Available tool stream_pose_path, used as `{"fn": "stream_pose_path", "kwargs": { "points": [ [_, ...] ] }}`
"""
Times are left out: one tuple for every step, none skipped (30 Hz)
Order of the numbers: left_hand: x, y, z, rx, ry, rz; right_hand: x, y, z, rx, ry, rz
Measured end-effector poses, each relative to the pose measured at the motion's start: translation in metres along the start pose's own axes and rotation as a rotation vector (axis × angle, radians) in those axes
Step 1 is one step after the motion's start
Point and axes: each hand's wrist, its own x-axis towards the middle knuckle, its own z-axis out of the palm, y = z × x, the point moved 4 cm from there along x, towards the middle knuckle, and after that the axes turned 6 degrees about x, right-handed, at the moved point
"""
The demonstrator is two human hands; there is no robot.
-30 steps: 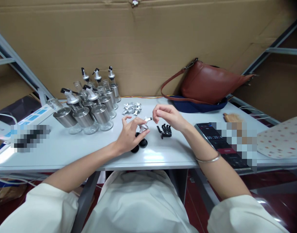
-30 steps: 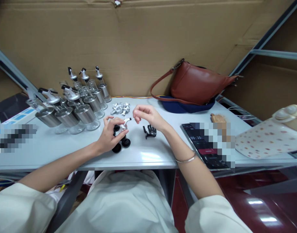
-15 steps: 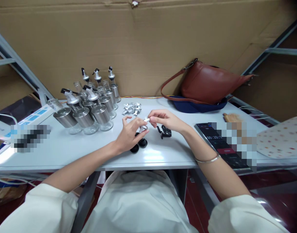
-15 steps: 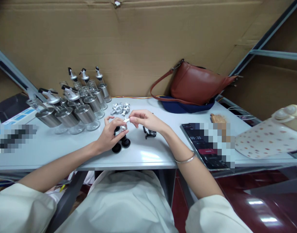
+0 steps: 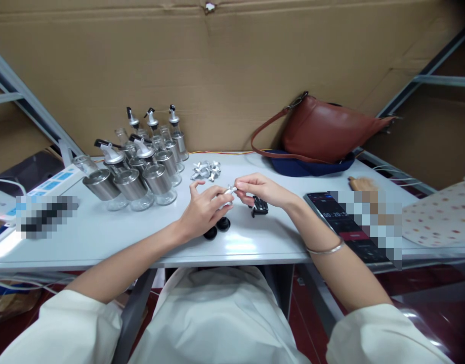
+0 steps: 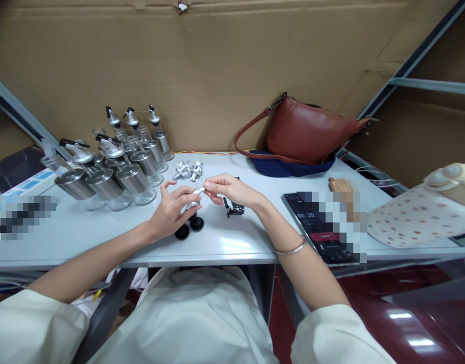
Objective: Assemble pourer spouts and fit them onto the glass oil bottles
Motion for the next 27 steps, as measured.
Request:
{"fn": "stream_pose_path", "kwargs": {
  "points": [
    [0.0003, -0.0003, 0.0001, 0.0, -0.012, -0.007, -0.0002, 0.0005, 0.0002, 0.033, -0.002, 0.004],
    [0.0006, -0.0007, 0.0002, -0.004, -0.025, -0.017, -0.0002, 0.0012, 0.0003, 0.065, -0.001, 0.008],
    [0.0011, -0.0011, 0.0002, -0.009, -0.036, -0.026, -0.0001, 0.0019, 0.0005, 0.093, 0.0, 0.011],
    [0.0016, -0.0015, 0.0001, -0.015, -0.044, -0.035, 0.0001, 0.0026, 0.0007, 0.113, 0.003, 0.014],
    [0.0021, -0.0017, -0.0001, -0.021, -0.049, -0.04, 0.0003, 0.0032, 0.001, 0.124, 0.007, 0.016],
    [0.0027, -0.0019, -0.0006, -0.026, -0.05, -0.042, 0.0006, 0.0034, 0.0011, 0.124, 0.014, 0.014],
    [0.0032, -0.0021, -0.0011, -0.032, -0.046, -0.045, 0.0008, 0.0031, 0.0012, 0.11, 0.024, 0.007],
    [0.0037, -0.0024, -0.0018, -0.038, -0.038, -0.048, 0.0011, 0.0025, 0.0011, 0.084, 0.039, -0.005],
    [0.0041, -0.0027, -0.0026, -0.043, -0.025, -0.053, 0.0013, 0.0015, 0.0008, 0.051, 0.056, -0.021],
    [0.0043, -0.0031, -0.0034, -0.049, -0.01, -0.058, 0.0014, 0.0003, 0.0005, 0.016, 0.073, -0.04],
    [0.0043, -0.0037, -0.004, -0.055, 0.002, -0.067, 0.0016, -0.0009, 0.0003, -0.018, 0.086, -0.058],
    [0.0041, -0.0044, -0.0042, -0.059, 0.009, -0.077, 0.0018, -0.0019, 0.0001, -0.047, 0.094, -0.075],
    [0.0036, -0.0051, -0.004, -0.064, 0.008, -0.089, 0.002, -0.0027, 0.0001, -0.069, 0.096, -0.087],
    [0.0031, -0.0058, -0.0034, -0.07, 0.001, -0.1, 0.0021, -0.003, 0.0002, -0.085, 0.09, -0.095],
    [0.0023, -0.0065, -0.0025, -0.079, -0.012, -0.108, 0.0023, -0.003, 0.0004, -0.101, 0.08, -0.095],
    [0.0015, -0.007, -0.0015, -0.09, -0.026, -0.111, 0.0024, -0.0028, 0.0007, -0.114, 0.067, -0.091],
    [0.0007, -0.0075, -0.0005, -0.101, -0.039, -0.111, 0.0024, -0.0025, 0.0008, -0.123, 0.059, -0.084],
    [0.0, -0.0079, 0.0004, -0.111, -0.05, -0.107, 0.0024, -0.0023, 0.0007, -0.128, 0.055, -0.076],
    [-0.0007, -0.0081, 0.001, -0.123, -0.059, -0.1, 0.0023, -0.0024, 0.0004, -0.132, 0.056, -0.07],
    [-0.0011, -0.0082, 0.0016, -0.136, -0.069, -0.092, 0.0022, -0.0027, 0.0, -0.138, 0.06, -0.07],
    [-0.0014, -0.0082, 0.002, -0.151, -0.08, -0.084, 0.0021, -0.0031, -0.0006, -0.145, 0.066, -0.071],
    [-0.0015, -0.0081, 0.0024, -0.165, -0.091, -0.078, 0.002, -0.0035, -0.0011, -0.152, 0.072, -0.074],
    [-0.0013, -0.0078, 0.0026, -0.176, -0.101, -0.075, 0.0019, -0.0039, -0.0016, -0.158, 0.076, -0.078],
    [-0.001, -0.0075, 0.0028, -0.181, -0.109, -0.074, 0.0018, -0.004, -0.0021, -0.159, 0.08, -0.082],
    [-0.0006, -0.0071, 0.0029, -0.178, -0.114, -0.072, 0.0017, -0.004, -0.0027, -0.155, 0.084, -0.084],
    [-0.0002, -0.0064, 0.003, -0.167, -0.119, -0.065, 0.0016, -0.0036, -0.0031, -0.146, 0.087, -0.082],
    [0.0002, -0.0055, 0.0031, -0.152, -0.122, -0.053, 0.0015, -0.003, -0.0035, -0.134, 0.088, -0.077]
  ]
}}
